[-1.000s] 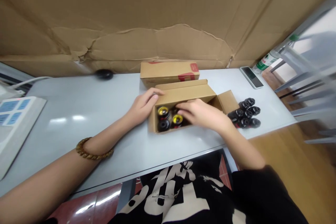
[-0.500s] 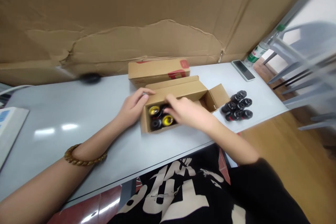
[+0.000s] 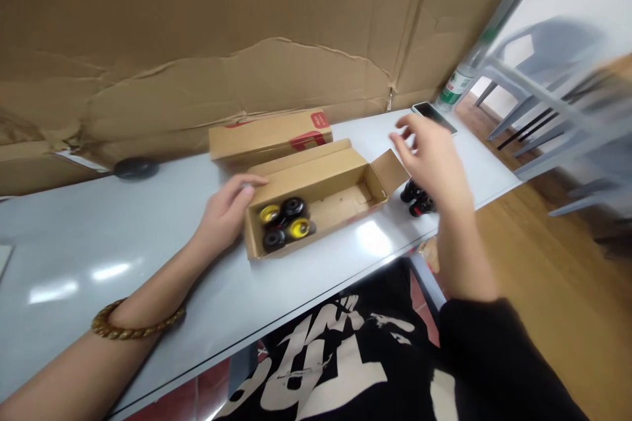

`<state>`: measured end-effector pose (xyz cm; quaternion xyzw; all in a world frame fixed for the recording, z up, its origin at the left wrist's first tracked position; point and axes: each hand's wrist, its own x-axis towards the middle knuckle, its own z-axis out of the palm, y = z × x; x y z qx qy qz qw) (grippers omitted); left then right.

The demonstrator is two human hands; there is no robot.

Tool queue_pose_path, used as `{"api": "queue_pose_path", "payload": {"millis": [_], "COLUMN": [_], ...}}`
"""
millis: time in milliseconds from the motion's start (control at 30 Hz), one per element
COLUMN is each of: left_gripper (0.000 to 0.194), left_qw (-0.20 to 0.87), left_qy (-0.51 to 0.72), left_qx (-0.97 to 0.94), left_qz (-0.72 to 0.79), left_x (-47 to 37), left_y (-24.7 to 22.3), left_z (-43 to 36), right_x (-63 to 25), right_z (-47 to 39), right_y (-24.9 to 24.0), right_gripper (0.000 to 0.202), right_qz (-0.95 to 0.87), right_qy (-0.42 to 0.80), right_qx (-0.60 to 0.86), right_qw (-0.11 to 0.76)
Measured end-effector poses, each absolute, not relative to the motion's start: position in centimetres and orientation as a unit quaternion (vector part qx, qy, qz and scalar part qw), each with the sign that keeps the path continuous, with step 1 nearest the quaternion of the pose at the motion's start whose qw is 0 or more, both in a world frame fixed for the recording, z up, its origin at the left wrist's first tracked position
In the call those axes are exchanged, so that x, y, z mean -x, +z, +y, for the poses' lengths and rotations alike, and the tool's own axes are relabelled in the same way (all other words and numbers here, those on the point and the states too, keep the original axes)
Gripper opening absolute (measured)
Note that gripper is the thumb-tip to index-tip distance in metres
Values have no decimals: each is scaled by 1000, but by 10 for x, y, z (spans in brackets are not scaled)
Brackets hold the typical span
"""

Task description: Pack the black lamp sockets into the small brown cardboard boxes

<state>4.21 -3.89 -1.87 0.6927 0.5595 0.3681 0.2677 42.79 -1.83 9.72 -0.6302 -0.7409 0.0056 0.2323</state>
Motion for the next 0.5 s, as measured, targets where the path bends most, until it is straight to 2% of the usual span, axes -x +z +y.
{"api": "queue_pose_path", "payload": {"millis": [33,133,200,333,433,500], "left_gripper": [36,35,35,35,35,36], "left_qw": [268,272,271,261,256,256], "left_qy": [369,369,366,360,361,362], "left_qx": [-693,-691,-691,-694,-694,-695], "left_qz": [559,559,561,567,568,566], "left_x": [-42,-41,-40,-39,-39,-40], "left_y": [-19,-20,-20,-21,-20,-20], "left_z": [-39,-38,-38,-38,-39,-39], "right_x": [-450,-499,-516,-520,-513,-506], "right_z": [-11,10,23,43,52,51], "right_y": [98,91,82,75,84,94], "right_gripper": [39,37,30,30,26,29], "right_qz": [-714,-681,-681,-688,-705,-713], "right_qy": [2,70,129,189,166,119], "right_qx": [684,728,721,697,690,684], "right_qw": [150,30,-17,-72,-16,100]}}
